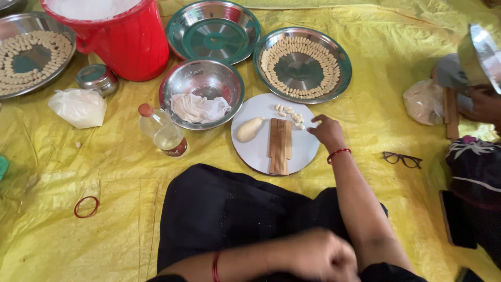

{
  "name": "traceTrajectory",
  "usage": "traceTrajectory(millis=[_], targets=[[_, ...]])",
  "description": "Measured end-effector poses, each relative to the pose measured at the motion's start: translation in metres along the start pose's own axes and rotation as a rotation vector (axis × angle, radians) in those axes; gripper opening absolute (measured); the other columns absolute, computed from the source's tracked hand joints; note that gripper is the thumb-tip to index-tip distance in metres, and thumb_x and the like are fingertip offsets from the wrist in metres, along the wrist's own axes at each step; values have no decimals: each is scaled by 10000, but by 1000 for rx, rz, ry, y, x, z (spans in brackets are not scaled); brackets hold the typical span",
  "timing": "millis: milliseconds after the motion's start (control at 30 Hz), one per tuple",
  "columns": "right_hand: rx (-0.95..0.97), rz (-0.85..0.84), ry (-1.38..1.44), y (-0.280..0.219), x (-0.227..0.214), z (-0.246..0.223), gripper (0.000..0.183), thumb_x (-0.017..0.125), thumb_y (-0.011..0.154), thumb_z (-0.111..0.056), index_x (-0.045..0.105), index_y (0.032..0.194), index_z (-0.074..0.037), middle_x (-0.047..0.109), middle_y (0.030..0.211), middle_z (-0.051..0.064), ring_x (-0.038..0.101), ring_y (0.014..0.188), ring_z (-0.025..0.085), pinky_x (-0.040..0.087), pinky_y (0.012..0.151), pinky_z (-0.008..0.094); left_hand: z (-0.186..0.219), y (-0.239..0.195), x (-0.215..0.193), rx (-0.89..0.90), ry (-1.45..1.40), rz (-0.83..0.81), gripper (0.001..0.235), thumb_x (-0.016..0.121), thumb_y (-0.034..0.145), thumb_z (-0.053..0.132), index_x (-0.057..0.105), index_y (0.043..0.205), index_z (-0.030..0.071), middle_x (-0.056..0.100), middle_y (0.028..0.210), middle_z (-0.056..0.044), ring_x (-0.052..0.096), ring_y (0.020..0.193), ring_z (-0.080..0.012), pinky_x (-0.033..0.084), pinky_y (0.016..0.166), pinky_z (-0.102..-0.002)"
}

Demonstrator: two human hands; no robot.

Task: The person sits on a yellow tarp and shapes dough into small ridged pieces using a wooden grooved board. They roll a piece of dough on the board, cut it into segments, and place the pieces into a metal tray. The process is repeated with multiple pieces of dough.

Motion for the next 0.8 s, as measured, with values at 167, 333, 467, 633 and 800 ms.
traceTrajectory(millis=[167,333,467,633,800], targets=[[73,-152,-35,-1,31,14,522,914,676,-425,736,1101,-179,786,949,81,744,942,274,576,863,420,-80,32,-176,-170,-117,446,305,825,885,336,635,863,99,654,767,13,593,703,-71,536,649,-269],[93,-166,-253,0,45,-7,501,838,765,-494,706,1147,-197,743,1014,145,710,976,341,568,813,476,-175,29,-303,-152,-656,623,262,755,968,288,585,966,89,653,826,10,561,557,-65,448,480,-215],[164,-112,-285,0,35,-19,373,791,833,-476,734,1060,-185,746,1003,140,718,968,339,568,812,469,-231,18,-333,-30,-820,806,220,709,976,286,613,1046,100,585,827,-8,654,727,-125,546,621,-275],[-22,15,-114,-18,13,-81,259,759,882,-368,747,999,-137,754,946,102,725,931,295,573,796,441,-282,13,-338,84,-922,927,358,626,1039,352,596,1267,78,652,1236,-39,616,1182,-133,525,989,-255],[-428,133,33,-37,-9,-170,426,829,791,-332,690,1121,-101,644,1219,153,499,1304,349,426,1068,489,-266,50,-294,240,-1459,644,533,405,1134,493,439,1479,89,591,1395,-123,567,1235,-227,426,1051,-384]])
Point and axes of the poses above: each hand's wrist, its own y-axis towards the middle knuckle, its own x-axis out of the palm, z = x × y, the point moved 9 cm from there along y, towards the middle knuckle
